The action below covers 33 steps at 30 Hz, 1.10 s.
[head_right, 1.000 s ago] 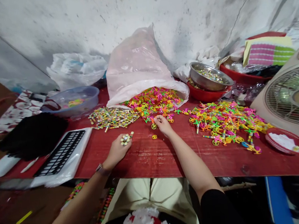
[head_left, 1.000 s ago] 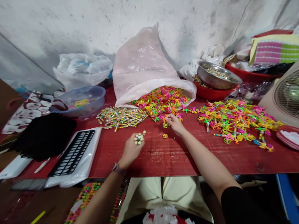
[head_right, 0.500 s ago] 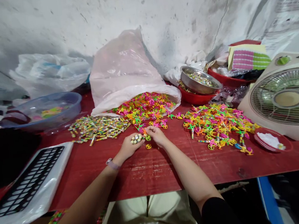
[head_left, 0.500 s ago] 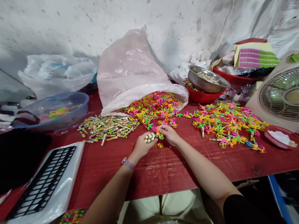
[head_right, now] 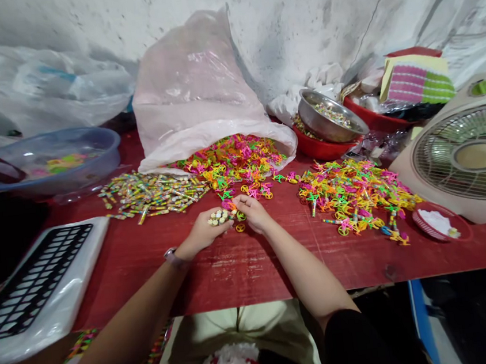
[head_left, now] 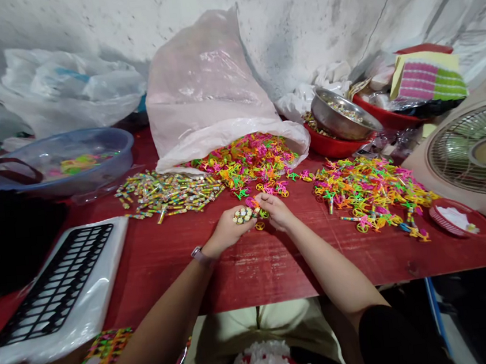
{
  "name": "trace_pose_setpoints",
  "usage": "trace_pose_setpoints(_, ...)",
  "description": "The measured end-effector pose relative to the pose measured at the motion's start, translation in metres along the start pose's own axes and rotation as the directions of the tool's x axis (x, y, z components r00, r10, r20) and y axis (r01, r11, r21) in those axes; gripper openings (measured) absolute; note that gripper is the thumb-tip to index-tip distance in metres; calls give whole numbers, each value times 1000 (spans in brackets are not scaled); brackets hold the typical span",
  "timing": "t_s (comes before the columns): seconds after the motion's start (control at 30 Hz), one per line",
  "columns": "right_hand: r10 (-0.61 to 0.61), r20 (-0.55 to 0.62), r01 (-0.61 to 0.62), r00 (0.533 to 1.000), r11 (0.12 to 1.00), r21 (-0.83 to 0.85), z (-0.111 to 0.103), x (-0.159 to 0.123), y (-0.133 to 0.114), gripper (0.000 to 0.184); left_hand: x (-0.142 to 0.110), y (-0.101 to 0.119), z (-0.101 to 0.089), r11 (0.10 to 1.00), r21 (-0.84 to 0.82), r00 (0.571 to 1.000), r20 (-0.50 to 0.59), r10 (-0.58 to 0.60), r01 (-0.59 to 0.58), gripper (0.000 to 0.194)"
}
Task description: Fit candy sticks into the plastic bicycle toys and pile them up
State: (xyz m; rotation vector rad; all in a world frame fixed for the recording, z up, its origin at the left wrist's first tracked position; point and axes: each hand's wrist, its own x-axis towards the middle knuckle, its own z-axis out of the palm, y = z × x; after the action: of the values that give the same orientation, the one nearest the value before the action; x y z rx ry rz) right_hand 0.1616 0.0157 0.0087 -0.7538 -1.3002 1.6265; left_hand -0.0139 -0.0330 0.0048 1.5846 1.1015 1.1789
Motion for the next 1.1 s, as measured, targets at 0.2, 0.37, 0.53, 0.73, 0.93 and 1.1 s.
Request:
trace_pose_setpoints(0.2, -119, -27, 109, 993, 963, -246, 6, -1, 0, 54, -4, 16, -1, 989, -106, 993, 65, -97, 104, 30)
trace_pose_setpoints(0.37, -188, -56, 141, 981, 873, -467, 9, -2, -2, 41, -3, 15, -1, 987, -109, 992, 50, -116, 120, 30)
trace_pose_setpoints(0.53, -298, -98, 175, 949, 763, -622, 10, -5, -4, 26, 1, 7, 2, 985, -111, 991, 10, -136, 136, 33)
trace_pose_setpoints(0.73, -369, -82, 220, 926, 702, -678, 16, -9, -10, 22, 2, 6, 3, 961, -225, 987, 16, -159, 158, 39)
trace_pose_setpoints(0.93, -408, -74, 245, 910, 674, -697, 20, -15, -16, 22, 1, 11, 3, 940, -285, 982, 25, -188, 188, 43)
trace_pose_setpoints(1.1, -470, -76, 268, 879, 620, -737, 26, -15, -14, 21, 3, 11, 3, 936, -296, 979, -4, -202, 191, 46)
